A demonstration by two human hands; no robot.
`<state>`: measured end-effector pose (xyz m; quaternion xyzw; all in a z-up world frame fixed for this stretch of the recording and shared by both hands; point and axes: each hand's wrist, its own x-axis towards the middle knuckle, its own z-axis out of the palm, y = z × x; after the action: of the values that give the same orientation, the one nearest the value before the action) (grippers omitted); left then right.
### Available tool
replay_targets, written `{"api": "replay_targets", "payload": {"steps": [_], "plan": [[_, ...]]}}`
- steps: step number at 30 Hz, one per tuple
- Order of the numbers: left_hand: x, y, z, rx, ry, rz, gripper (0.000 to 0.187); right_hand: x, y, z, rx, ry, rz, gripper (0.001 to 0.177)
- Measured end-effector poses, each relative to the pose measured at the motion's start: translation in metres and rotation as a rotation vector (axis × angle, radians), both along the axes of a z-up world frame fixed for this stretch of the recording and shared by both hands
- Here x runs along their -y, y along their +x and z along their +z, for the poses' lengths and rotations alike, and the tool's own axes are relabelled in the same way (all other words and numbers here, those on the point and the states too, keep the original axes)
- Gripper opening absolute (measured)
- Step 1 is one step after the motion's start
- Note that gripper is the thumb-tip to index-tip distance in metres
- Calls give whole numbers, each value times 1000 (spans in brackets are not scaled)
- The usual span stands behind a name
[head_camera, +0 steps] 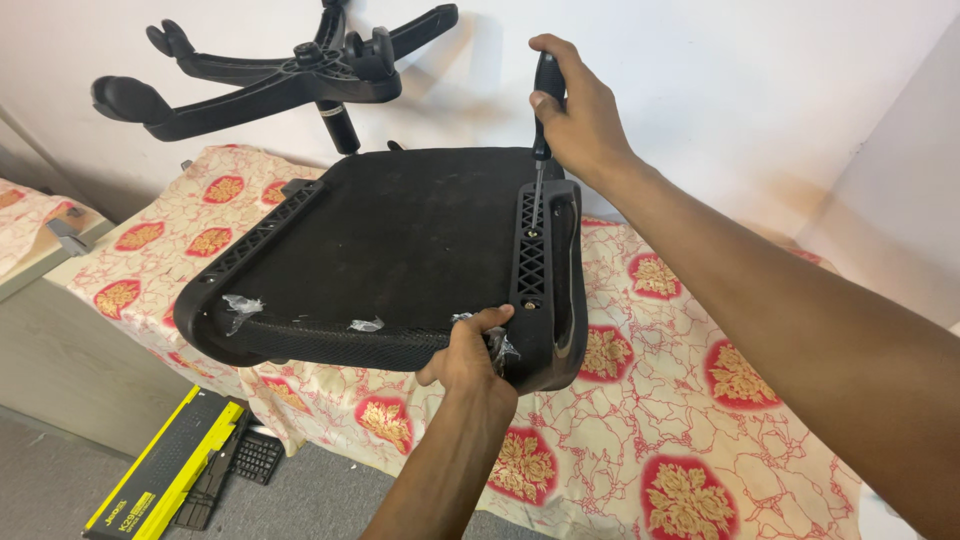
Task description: The person uses a screwdriver to remove screws from the underside of an office chair seat. They systematically loosen and remove multiple screws from the plastic frame attached to the seat base.
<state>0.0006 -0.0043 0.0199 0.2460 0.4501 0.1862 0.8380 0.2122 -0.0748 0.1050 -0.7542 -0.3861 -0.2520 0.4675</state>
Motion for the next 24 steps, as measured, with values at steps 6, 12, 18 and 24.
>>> {"api": "replay_targets", "payload": {"steps": [6,12,18,24], "plan": [[-2,6,-8,-30,31,6,113,1,-4,-5,478,126,90,58],[-1,6,-9,-46,33,17,110,-4,-29,10,326,1,-68,48],[-2,8,-7,-71,26,23,110,-6,-48,11,182,-28,-62,41],[-3,9,-10,-60,22,19,118,-6,-52,17,197,-62,-39,42]]}}
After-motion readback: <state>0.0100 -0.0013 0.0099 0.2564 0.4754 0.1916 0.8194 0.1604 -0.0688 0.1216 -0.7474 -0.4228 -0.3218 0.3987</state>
